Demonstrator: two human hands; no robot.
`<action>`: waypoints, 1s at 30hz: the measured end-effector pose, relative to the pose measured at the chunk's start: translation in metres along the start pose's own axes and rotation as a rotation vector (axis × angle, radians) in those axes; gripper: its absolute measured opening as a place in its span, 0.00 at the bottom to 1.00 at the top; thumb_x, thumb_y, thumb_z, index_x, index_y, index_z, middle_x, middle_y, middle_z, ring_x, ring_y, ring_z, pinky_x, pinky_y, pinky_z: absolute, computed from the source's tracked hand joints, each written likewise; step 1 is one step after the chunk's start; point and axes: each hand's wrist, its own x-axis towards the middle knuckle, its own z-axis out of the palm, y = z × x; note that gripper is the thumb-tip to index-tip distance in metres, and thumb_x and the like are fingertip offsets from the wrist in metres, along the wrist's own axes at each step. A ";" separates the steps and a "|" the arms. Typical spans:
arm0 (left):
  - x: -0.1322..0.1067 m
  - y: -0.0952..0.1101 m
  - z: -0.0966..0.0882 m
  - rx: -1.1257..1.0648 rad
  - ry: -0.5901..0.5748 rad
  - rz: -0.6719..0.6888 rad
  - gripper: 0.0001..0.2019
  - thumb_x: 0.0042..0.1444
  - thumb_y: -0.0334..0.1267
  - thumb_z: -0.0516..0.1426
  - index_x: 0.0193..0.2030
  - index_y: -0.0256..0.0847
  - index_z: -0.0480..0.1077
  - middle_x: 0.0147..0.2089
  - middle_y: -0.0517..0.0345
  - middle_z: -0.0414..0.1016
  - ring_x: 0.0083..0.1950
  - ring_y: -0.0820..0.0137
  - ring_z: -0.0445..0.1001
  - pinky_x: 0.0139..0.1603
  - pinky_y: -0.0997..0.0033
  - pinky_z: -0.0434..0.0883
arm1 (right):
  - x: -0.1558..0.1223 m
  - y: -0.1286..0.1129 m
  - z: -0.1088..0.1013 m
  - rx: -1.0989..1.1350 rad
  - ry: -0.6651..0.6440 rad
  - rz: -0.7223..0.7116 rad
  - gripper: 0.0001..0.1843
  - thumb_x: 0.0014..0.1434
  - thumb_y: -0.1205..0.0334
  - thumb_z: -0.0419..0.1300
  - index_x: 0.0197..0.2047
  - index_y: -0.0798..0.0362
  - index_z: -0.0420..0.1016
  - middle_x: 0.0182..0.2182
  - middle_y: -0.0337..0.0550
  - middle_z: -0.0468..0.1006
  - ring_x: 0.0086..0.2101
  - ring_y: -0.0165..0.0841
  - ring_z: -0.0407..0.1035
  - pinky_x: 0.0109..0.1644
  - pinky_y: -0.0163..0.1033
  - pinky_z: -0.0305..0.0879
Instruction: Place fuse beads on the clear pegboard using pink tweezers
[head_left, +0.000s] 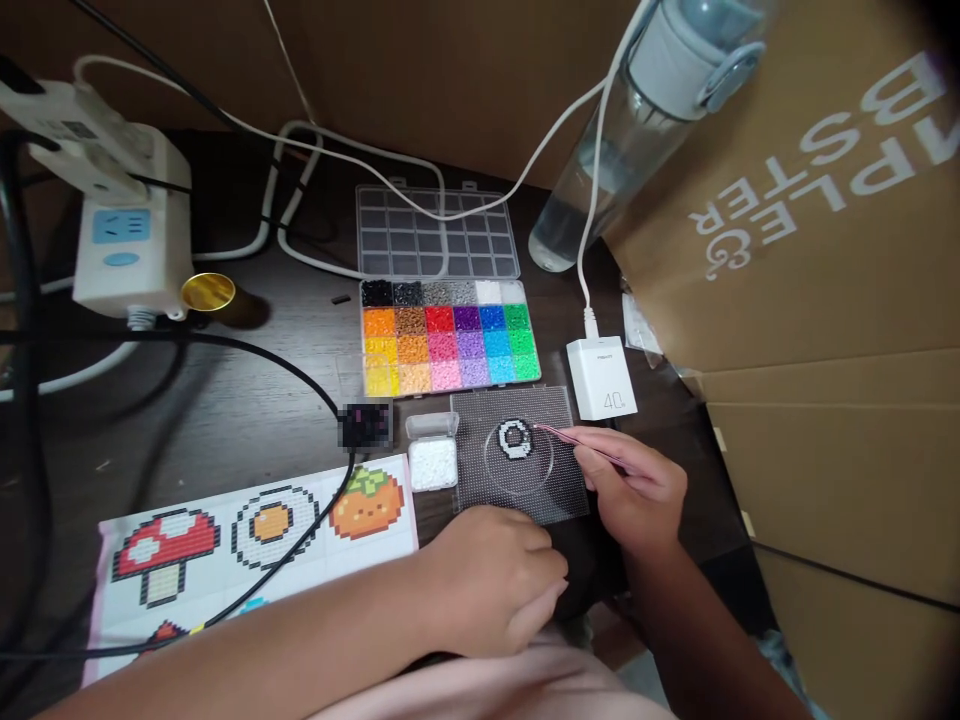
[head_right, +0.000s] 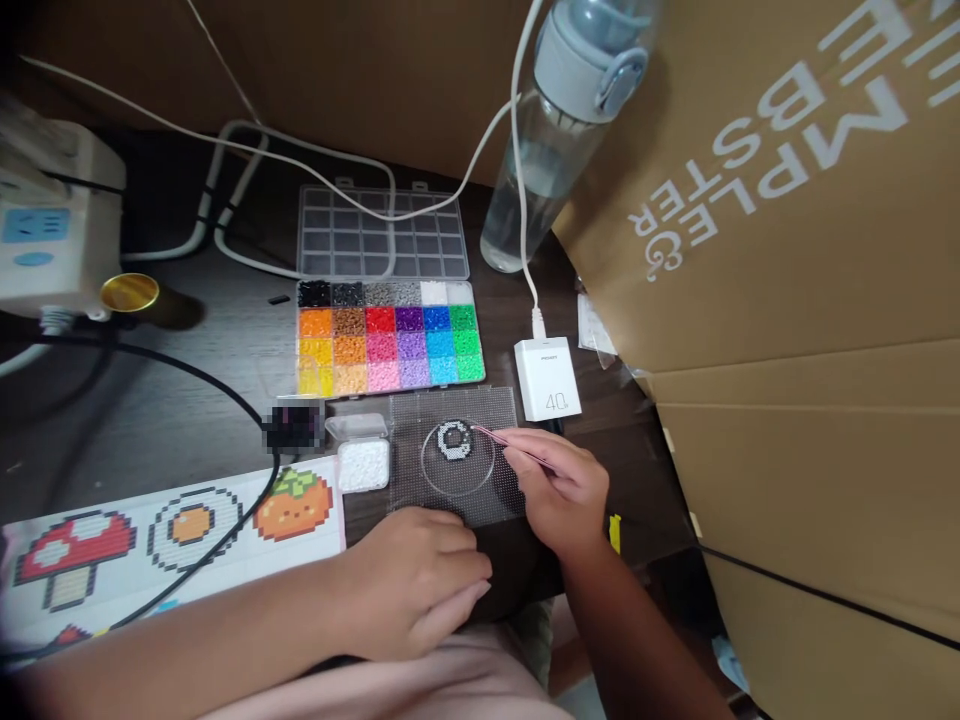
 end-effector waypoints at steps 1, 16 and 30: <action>0.000 0.000 0.000 -0.003 0.000 -0.001 0.13 0.63 0.36 0.49 0.29 0.40 0.69 0.26 0.59 0.71 0.26 0.69 0.66 0.31 0.68 0.66 | 0.000 0.000 0.002 -0.009 -0.006 -0.012 0.13 0.58 0.71 0.64 0.41 0.44 0.84 0.38 0.40 0.85 0.36 0.34 0.80 0.34 0.35 0.79; 0.000 -0.001 0.001 -0.015 -0.007 -0.008 0.12 0.62 0.36 0.49 0.29 0.41 0.68 0.26 0.60 0.69 0.25 0.69 0.64 0.30 0.67 0.64 | 0.004 -0.002 0.005 -0.039 -0.055 -0.088 0.16 0.57 0.76 0.62 0.41 0.45 0.84 0.38 0.38 0.85 0.39 0.32 0.80 0.44 0.36 0.78; -0.001 -0.001 0.001 -0.022 -0.006 -0.015 0.12 0.63 0.37 0.49 0.29 0.41 0.69 0.26 0.61 0.69 0.25 0.69 0.63 0.30 0.66 0.64 | 0.007 -0.002 0.010 -0.042 -0.057 -0.079 0.16 0.58 0.75 0.62 0.41 0.45 0.84 0.37 0.38 0.85 0.39 0.33 0.80 0.46 0.37 0.78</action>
